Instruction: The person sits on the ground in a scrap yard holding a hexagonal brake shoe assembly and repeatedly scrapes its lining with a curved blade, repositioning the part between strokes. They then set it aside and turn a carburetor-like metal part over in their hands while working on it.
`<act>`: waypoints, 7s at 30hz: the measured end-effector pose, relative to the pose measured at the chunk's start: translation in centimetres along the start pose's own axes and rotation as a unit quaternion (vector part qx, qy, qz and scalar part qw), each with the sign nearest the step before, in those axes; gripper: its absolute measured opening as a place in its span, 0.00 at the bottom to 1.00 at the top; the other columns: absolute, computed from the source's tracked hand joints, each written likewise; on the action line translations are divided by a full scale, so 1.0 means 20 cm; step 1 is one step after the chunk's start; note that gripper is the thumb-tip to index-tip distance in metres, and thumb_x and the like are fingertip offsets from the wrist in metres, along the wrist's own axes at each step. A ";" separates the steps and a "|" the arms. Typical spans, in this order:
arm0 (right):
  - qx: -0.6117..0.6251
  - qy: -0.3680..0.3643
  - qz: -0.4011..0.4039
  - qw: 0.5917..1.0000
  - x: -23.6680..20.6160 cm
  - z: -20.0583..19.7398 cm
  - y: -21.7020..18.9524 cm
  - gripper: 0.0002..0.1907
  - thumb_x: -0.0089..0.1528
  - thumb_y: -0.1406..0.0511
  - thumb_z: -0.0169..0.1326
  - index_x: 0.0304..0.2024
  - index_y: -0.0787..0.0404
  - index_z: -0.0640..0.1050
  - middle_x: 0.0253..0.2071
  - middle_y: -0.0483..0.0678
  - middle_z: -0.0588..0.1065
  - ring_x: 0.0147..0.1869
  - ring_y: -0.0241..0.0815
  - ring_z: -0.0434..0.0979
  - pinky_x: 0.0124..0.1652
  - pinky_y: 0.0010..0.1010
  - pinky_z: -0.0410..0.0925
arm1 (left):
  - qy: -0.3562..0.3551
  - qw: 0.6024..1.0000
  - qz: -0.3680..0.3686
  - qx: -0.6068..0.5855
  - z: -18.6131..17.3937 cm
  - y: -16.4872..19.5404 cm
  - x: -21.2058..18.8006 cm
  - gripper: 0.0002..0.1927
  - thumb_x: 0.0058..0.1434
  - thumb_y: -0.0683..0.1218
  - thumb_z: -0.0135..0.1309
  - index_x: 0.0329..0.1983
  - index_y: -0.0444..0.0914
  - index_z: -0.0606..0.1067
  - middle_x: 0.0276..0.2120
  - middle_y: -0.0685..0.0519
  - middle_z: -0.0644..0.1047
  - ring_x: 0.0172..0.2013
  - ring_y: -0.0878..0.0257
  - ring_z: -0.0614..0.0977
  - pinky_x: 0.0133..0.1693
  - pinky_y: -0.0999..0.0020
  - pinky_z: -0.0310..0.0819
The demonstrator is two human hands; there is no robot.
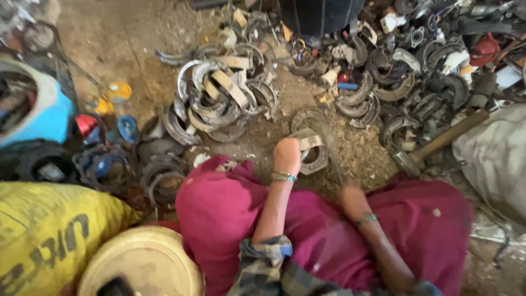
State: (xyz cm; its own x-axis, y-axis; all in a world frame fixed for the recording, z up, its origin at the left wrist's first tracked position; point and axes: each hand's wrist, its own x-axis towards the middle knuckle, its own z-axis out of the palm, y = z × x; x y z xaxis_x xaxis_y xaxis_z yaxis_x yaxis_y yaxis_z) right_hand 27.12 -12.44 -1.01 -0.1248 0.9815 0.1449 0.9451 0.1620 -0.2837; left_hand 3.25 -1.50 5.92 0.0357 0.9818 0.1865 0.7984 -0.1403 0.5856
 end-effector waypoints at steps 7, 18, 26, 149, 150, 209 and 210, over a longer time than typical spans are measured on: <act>0.262 0.057 0.243 0.932 0.05 -0.48 -0.17 0.23 0.68 0.56 0.51 0.55 0.69 0.68 0.31 0.50 0.78 0.28 0.46 0.80 0.25 0.41 0.71 | -0.005 0.999 0.013 0.032 0.05 -0.02 -0.01 0.08 0.59 0.44 0.54 0.27 0.37 0.80 0.28 0.38 0.79 0.33 0.43 0.83 0.35 0.48 0.77; -0.220 0.074 -0.175 0.957 -0.08 0.01 0.02 0.07 0.69 0.66 0.42 0.46 0.62 0.68 0.33 0.56 0.74 0.29 0.49 0.73 0.26 0.39 0.64 | -0.017 1.000 0.004 -0.008 0.03 0.01 -0.05 0.08 0.58 0.44 0.53 0.32 0.40 0.83 0.28 0.39 0.80 0.33 0.43 0.84 0.37 0.49 0.78; 0.178 -0.030 0.194 0.964 -0.08 -0.31 -0.18 0.16 0.70 0.58 0.49 0.49 0.64 0.69 0.22 0.50 0.73 0.23 0.47 0.75 0.21 0.40 0.67 | -0.047 0.999 0.000 -0.016 0.01 0.02 -0.04 0.08 0.59 0.44 0.55 0.26 0.40 0.81 0.28 0.39 0.80 0.34 0.43 0.84 0.38 0.49 0.78; 0.384 0.084 0.317 0.863 0.05 -0.76 -0.33 0.12 0.68 0.62 0.46 0.49 0.62 0.68 0.27 0.44 0.74 0.22 0.37 0.72 0.19 0.33 0.68 | 0.024 0.999 0.029 0.019 0.12 -0.05 -0.07 0.06 0.55 0.42 0.55 0.27 0.40 0.82 0.28 0.41 0.80 0.35 0.45 0.84 0.38 0.50 0.77; 0.446 0.129 0.207 0.861 0.04 -0.83 -0.36 0.11 0.71 0.61 0.46 0.51 0.61 0.66 0.28 0.43 0.72 0.23 0.34 0.71 0.22 0.30 0.68 | 0.011 0.999 0.026 0.024 0.12 -0.05 -0.07 0.05 0.54 0.42 0.55 0.27 0.40 0.82 0.28 0.41 0.80 0.35 0.45 0.84 0.38 0.50 0.77; 0.392 -0.201 0.245 0.863 0.11 -0.04 -0.28 0.21 0.65 0.53 0.53 0.45 0.65 0.71 0.17 0.53 0.73 0.17 0.47 0.75 0.20 0.41 0.69 | 0.041 0.940 -0.072 -0.330 0.06 -0.29 -0.09 0.21 0.60 0.51 0.65 0.51 0.34 0.78 0.38 0.49 0.83 0.37 0.60 0.81 0.41 0.63 0.76; 0.392 -0.201 0.247 0.863 0.10 -0.03 -0.28 0.21 0.65 0.53 0.53 0.45 0.66 0.72 0.18 0.53 0.73 0.17 0.47 0.74 0.20 0.41 0.69 | 0.044 0.927 -0.088 -0.361 0.06 -0.30 -0.09 0.18 0.62 0.51 0.65 0.48 0.34 0.80 0.36 0.52 0.83 0.36 0.64 0.79 0.41 0.65 0.75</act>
State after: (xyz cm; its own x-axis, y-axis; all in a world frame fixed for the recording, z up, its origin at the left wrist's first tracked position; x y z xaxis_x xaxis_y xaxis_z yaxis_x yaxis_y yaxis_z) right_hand 21.73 -11.45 1.52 -0.0085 0.8812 -0.4727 0.4385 -0.4215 -0.7937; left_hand -0.96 -2.28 1.11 -0.1314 0.9878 0.0833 0.1754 -0.0595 0.9827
